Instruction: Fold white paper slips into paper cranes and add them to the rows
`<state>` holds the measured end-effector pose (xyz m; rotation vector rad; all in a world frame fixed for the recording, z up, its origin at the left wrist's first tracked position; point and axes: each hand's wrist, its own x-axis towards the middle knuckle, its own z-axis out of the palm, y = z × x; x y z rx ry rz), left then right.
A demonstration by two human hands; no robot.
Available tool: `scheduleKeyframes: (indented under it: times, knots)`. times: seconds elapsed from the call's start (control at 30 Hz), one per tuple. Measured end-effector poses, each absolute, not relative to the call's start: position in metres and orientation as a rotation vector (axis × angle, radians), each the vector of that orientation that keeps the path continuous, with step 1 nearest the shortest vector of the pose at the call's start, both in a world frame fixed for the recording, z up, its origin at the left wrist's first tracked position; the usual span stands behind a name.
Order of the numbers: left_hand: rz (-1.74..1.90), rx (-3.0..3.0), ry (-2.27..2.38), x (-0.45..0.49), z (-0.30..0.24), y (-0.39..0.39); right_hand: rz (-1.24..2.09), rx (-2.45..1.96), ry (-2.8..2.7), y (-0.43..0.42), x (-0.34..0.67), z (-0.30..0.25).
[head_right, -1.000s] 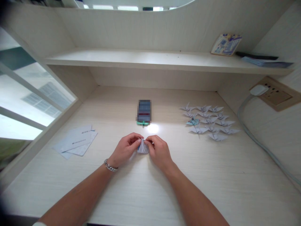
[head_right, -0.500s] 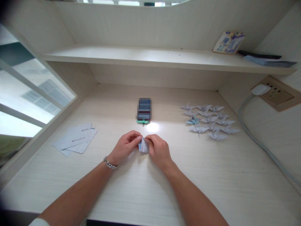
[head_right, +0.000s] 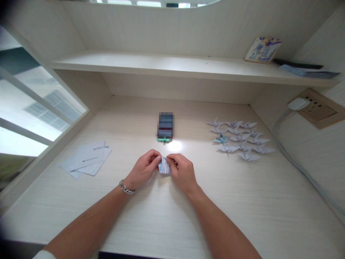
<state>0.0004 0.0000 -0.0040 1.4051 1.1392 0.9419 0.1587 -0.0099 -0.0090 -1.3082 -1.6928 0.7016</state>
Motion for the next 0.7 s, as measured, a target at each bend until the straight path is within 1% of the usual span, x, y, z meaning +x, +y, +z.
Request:
scheduleKeyframes:
  times: [0.17,0.3,0.43,0.7]
  knots:
    - [0.911,1.586,1.214,-0.002,-0.001,0.000,0.762,-1.283,-1.720,-0.010,0.158,-0.009]
    - [0.873,1.695,1.242,-0.002,0.003,-0.002,0.707,-1.319,-1.795,-0.009,0.159,-0.007]
    - [0.870,1.713,1.261,-0.001,0.006,-0.003,0.658,-1.347,-1.819,-0.009,0.159,-0.006]
    - [0.879,1.713,1.295,0.000,0.004,-0.001,0.662,-1.327,-1.747,-0.010,0.159,-0.008]
